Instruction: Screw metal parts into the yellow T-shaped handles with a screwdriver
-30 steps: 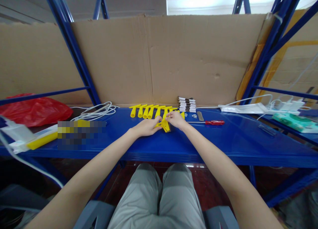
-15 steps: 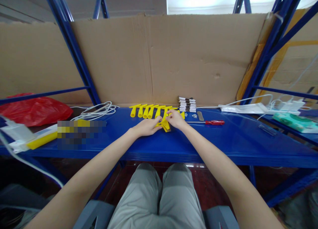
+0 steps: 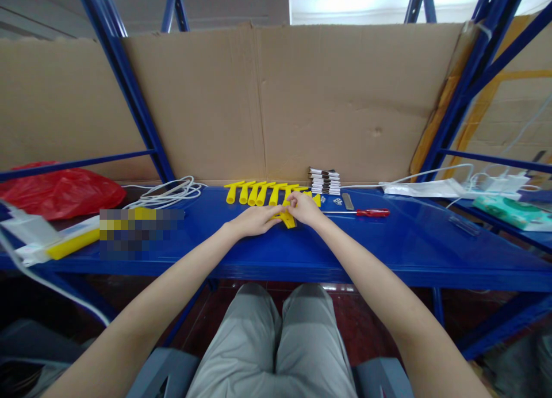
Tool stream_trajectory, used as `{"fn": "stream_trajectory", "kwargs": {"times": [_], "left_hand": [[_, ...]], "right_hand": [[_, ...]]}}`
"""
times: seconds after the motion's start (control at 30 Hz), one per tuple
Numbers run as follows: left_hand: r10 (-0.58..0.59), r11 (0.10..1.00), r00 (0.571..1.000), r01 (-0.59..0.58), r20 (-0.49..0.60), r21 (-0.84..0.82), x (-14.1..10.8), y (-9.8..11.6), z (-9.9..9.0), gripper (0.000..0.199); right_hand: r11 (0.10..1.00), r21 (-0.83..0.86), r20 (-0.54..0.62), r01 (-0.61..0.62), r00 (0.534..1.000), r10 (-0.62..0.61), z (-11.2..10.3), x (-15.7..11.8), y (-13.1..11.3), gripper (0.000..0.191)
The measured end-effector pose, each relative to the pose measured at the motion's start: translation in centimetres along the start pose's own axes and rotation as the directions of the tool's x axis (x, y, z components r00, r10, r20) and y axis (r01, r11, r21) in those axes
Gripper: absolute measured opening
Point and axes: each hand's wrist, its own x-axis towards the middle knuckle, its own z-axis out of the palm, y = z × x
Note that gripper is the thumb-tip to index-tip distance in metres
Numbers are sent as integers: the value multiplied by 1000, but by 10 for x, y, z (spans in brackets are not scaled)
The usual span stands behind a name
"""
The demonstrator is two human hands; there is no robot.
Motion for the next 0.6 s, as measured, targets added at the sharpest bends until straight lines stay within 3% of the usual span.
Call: {"fn": "stream_trajectory", "kwargs": {"times": [0.23,0.33,0.43,0.6], "left_hand": [[-3,1000,1000,3,1,31,1,-2,3,36],[15,999,1000,-15,-13,35,1,-3,3,36],[30,999,999,-29,-31,39,0,-1,2,35],[46,998,997,-43,-60,53,-1,1,0,33]], "right_hand": [[995,66,-133,-70,988,79,-6,2,4,7],[960,210,48,-186,982,180,-8,-1,5,15],[879,355,297,-317,930,215,-8,-5,4,27],[728,502,444,-467,861,247,-10,-8,2,30]]}}
